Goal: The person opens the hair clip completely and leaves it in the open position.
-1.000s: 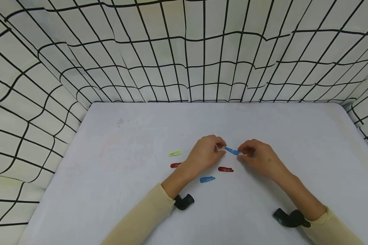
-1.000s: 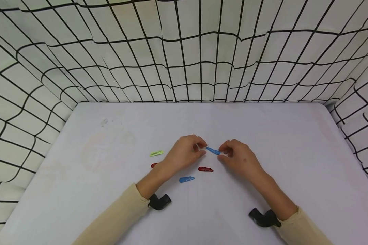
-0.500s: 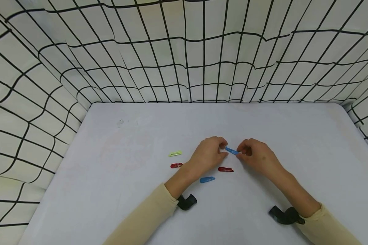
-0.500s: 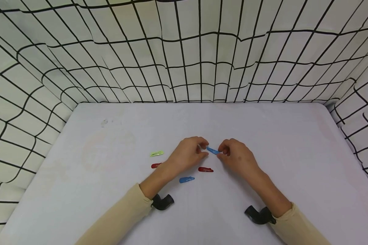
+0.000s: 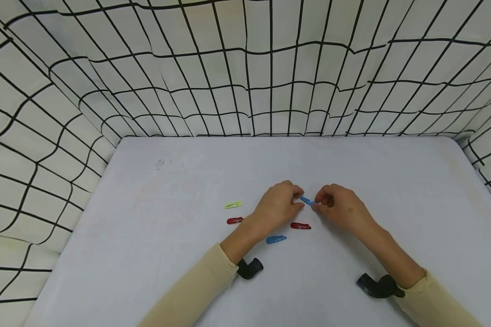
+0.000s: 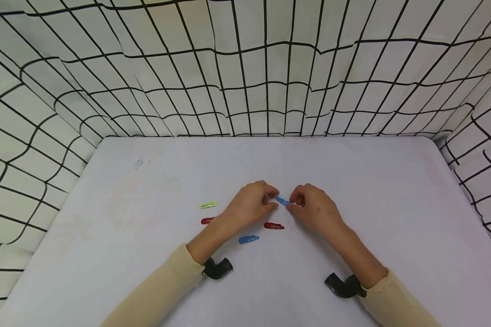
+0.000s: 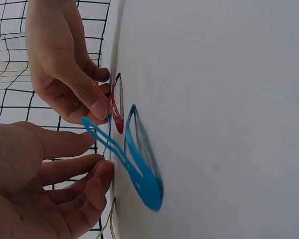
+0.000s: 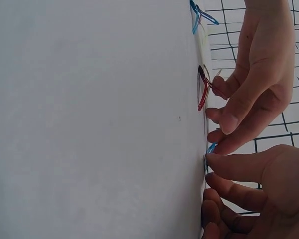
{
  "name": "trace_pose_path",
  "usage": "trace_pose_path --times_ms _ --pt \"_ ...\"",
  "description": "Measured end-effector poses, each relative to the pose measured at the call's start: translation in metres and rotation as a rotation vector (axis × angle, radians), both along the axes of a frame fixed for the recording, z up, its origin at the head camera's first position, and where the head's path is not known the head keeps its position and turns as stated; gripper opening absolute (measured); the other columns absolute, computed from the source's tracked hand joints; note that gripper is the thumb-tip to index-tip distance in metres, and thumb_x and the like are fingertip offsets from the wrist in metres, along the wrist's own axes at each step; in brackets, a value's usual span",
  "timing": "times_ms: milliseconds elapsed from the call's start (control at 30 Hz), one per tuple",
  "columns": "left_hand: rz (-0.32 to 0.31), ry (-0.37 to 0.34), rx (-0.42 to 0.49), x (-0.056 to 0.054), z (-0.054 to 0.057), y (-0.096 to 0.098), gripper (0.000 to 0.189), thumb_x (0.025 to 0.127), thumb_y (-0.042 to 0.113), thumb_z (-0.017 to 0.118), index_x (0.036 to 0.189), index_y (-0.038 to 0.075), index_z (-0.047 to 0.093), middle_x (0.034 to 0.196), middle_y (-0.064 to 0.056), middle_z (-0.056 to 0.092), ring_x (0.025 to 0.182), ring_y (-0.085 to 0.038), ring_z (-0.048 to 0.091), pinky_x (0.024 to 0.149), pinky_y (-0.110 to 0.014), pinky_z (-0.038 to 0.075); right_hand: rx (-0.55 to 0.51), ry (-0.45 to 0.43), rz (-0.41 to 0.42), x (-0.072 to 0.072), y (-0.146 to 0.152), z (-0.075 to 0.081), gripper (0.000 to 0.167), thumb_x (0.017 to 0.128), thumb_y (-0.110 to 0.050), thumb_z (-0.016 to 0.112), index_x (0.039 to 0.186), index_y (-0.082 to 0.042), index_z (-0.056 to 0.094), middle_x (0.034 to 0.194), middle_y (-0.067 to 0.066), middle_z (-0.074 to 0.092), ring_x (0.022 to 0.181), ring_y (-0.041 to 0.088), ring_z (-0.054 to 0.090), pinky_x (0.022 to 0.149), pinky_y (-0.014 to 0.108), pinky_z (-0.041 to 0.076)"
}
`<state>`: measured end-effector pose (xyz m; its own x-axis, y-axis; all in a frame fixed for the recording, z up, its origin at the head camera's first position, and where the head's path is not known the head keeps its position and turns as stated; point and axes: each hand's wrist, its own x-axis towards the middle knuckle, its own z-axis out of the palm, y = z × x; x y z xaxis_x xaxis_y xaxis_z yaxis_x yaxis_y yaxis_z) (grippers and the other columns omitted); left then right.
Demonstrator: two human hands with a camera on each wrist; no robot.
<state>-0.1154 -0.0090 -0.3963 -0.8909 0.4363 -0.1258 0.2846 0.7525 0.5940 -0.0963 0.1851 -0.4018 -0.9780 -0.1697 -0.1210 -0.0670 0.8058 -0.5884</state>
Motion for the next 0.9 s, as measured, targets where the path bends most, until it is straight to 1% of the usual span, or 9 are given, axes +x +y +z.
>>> trace_pose_path --times_ms 233,500,667,833,900 --pt "-0.014 0.009 -0.008 -0.0011 0.0003 -0.001 0.036 0.096 0.02 0.076 0.13 0.007 0.072 0.112 -0.007 0.071 0.085 -0.012 0.062 0.07 -0.017 0.049 -0.004 -0.017 0.001 -0.0024 -0.0025 -0.0002 0.01 0.093 -0.013 0.076 0.1 -0.006 0.073 0.091 0.008 0.066 0.084 0.021 0.058 0.07 0.029 0.046" --pt "-0.039 0.016 -0.007 -0.0008 -0.0003 -0.0023 0.029 0.097 0.018 0.075 0.124 0.009 0.075 0.108 -0.005 0.07 0.086 -0.012 0.062 0.071 -0.018 0.049 -0.015 -0.054 0.001 -0.0043 -0.0031 -0.0009 0.009 0.093 -0.012 0.076 0.098 -0.007 0.072 0.092 0.009 0.066 0.086 0.022 0.059 0.071 0.029 0.046" --pt "-0.055 0.008 -0.015 0.0004 0.0007 -0.0019 0.026 0.097 0.018 0.074 0.121 0.011 0.076 0.106 -0.004 0.071 0.091 -0.013 0.064 0.075 -0.02 0.051 -0.037 -0.027 0.019 -0.0036 -0.0028 -0.0014 0.006 0.093 -0.01 0.075 0.096 -0.008 0.071 0.088 0.006 0.068 0.083 0.02 0.059 0.071 0.029 0.047" --pt "-0.049 0.011 -0.021 0.0008 0.0021 -0.0004 0.024 0.097 0.018 0.074 0.121 0.012 0.076 0.107 -0.002 0.074 0.095 -0.013 0.066 0.079 -0.021 0.052 -0.052 -0.001 0.032 -0.0023 -0.0022 -0.0014 0.004 0.094 -0.008 0.075 0.095 -0.009 0.071 0.083 0.005 0.067 0.081 0.018 0.058 0.07 0.027 0.047" --pt "-0.049 0.008 -0.02 0.0007 0.0026 0.0001 0.023 0.098 0.018 0.074 0.12 0.012 0.076 0.106 -0.001 0.074 0.093 -0.012 0.066 0.078 -0.02 0.052 -0.058 -0.002 0.034 -0.002 -0.0017 -0.0017 0.004 0.094 -0.008 0.074 0.096 -0.009 0.071 0.083 0.004 0.067 0.08 0.017 0.058 0.069 0.026 0.047"
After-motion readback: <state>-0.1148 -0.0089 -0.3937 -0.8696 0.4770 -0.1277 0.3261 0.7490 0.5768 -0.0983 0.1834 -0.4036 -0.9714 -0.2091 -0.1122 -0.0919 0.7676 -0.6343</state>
